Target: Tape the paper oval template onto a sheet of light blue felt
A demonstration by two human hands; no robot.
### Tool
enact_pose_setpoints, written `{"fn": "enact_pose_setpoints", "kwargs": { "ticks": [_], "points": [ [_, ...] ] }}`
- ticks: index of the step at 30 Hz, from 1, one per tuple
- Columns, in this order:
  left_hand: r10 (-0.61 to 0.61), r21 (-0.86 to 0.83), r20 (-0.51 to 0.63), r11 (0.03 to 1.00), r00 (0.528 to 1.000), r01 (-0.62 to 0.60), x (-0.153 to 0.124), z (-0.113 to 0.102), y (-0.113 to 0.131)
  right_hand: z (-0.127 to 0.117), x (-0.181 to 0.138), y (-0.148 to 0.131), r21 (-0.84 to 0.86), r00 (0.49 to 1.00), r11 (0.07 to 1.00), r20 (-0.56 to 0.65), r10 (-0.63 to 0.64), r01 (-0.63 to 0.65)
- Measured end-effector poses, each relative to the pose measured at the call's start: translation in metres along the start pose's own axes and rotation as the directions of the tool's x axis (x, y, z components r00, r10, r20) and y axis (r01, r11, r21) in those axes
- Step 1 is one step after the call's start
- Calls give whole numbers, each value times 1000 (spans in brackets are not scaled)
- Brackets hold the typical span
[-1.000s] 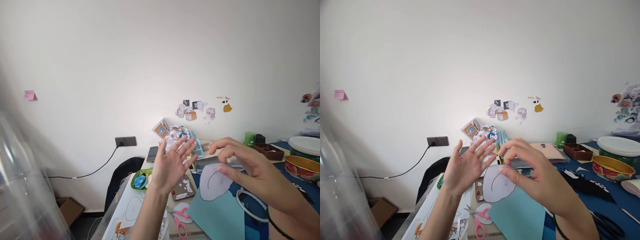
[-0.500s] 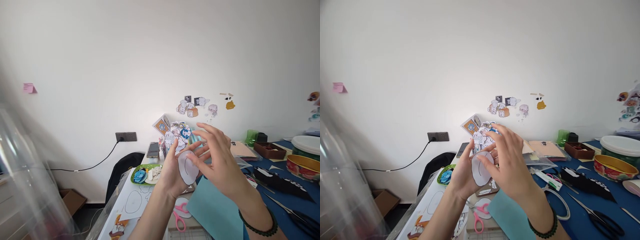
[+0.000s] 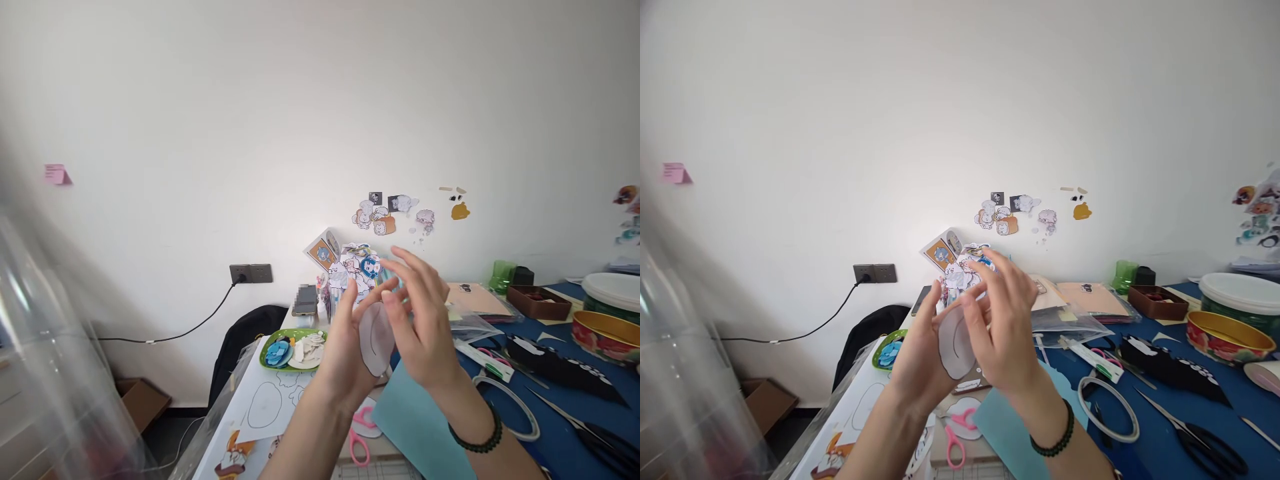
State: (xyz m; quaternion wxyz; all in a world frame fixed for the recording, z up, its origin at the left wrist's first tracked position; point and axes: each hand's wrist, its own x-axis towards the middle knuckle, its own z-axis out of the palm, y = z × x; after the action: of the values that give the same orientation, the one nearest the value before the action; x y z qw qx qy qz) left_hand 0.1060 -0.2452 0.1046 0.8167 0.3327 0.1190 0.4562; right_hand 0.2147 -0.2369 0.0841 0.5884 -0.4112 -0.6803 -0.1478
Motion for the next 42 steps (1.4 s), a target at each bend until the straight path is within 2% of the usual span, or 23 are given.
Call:
{"fn": "enact_pose_setpoints", "kwargs": {
  "ticks": [2, 6, 9, 11, 14, 18, 25, 29, 33, 37, 40, 42],
  "points": [
    [43, 8, -50, 999, 998, -43, 0, 0, 6, -2, 3, 4, -82, 998, 995, 24, 56, -54],
    [70, 40, -104, 997, 992, -67, 1, -3, 11, -1, 5, 7, -138, 991, 990, 118, 59, -42],
    [82, 70, -147, 995, 986, -72, 3, -8, 12, -1, 6, 5, -137, 983, 989, 165, 75, -53],
    [82, 82, -155, 994, 985, -69, 4, -10, 13, -2, 7, 5, -80, 966, 993, 236, 103, -86],
    [84, 80, -129, 994, 988, -75, 5, -12, 17, -6, 10, 7, 72, 935, 980, 320, 155, -187],
    [102, 66, -100, 993, 990, -96, 6, -15, 21, -12, 11, 8, 202, 904, 934, 376, 203, -294],
    [142, -2, 45, 990, 989, -142, 9, -23, 24, -25, 13, 2, 276, 908, 923, 393, 147, -269],
    [246, -14, 40, 969, 969, -245, 10, -24, 30, -29, 13, 2, 308, 903, 906, 402, 152, -290],
    [304, 174, 109, 931, 946, -319, 8, -32, 38, -33, 14, 8, 370, 907, 863, 367, 206, -345],
    [320, 526, 188, 766, 929, -370, 6, -39, 43, -39, 16, 16, 392, 909, 829, 291, 299, -398],
    [322, 705, 106, 642, 941, -300, 4, -37, 41, -42, 17, 18, 357, 901, 837, 292, 322, -415],
    [328, 738, 45, 626, 944, -252, 4, -33, 38, -42, 17, 17, 352, 898, 838, 304, 319, -417]
  ]
}}
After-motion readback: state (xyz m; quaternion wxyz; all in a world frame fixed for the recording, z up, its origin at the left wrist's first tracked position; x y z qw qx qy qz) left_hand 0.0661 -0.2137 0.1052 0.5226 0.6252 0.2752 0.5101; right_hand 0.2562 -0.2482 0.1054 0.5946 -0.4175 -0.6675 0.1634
